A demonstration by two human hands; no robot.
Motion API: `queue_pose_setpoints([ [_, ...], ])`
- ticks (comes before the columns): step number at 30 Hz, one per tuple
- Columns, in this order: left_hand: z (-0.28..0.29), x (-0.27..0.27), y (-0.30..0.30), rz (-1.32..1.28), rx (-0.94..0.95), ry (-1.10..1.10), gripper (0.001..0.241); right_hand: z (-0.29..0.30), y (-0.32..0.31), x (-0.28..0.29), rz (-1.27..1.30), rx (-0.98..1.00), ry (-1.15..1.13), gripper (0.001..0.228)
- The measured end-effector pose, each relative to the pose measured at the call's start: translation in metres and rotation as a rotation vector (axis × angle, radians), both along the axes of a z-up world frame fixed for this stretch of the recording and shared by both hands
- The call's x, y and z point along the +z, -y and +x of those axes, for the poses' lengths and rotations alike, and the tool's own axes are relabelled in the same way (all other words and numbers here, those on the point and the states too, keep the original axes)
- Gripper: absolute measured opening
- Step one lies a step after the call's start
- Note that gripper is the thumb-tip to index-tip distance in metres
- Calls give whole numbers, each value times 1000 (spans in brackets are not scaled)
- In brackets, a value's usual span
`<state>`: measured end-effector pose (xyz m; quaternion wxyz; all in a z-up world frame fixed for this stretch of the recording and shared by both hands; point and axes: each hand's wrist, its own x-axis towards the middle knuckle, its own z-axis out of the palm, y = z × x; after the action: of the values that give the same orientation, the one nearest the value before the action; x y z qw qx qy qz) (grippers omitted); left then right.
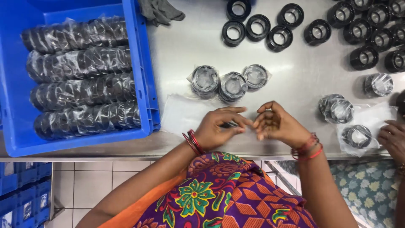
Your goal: Packaging small black cylindrical metal parts into plastic bags and placing them in a blue bin.
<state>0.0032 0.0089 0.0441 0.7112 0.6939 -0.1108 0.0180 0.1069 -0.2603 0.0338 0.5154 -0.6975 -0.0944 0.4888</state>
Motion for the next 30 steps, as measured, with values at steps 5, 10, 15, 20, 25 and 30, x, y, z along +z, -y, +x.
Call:
queue_pose_setpoints([
  [5,3,56,-9,29,-44,144,7,-34,-59,27,265,214,758,72],
  [10,-4,38,-12,-59,-153,-23,11,-42,-44,-23,104,-24,896,40],
  [15,-9,-14,-4,402,-36,-124,10,-39,-46,43,193,-75,-39,31],
  [20,-6,-9,-3,250,0,-77,16,-13,-37,16,1,-34,445,24],
  [25,-12,5,-32,231,290,-155,25,34,-65,24,-559,-81,1275,17],
  [30,-20,-12,-34,607,105,2,8,54,-77,13,-329,188,1530,49],
])
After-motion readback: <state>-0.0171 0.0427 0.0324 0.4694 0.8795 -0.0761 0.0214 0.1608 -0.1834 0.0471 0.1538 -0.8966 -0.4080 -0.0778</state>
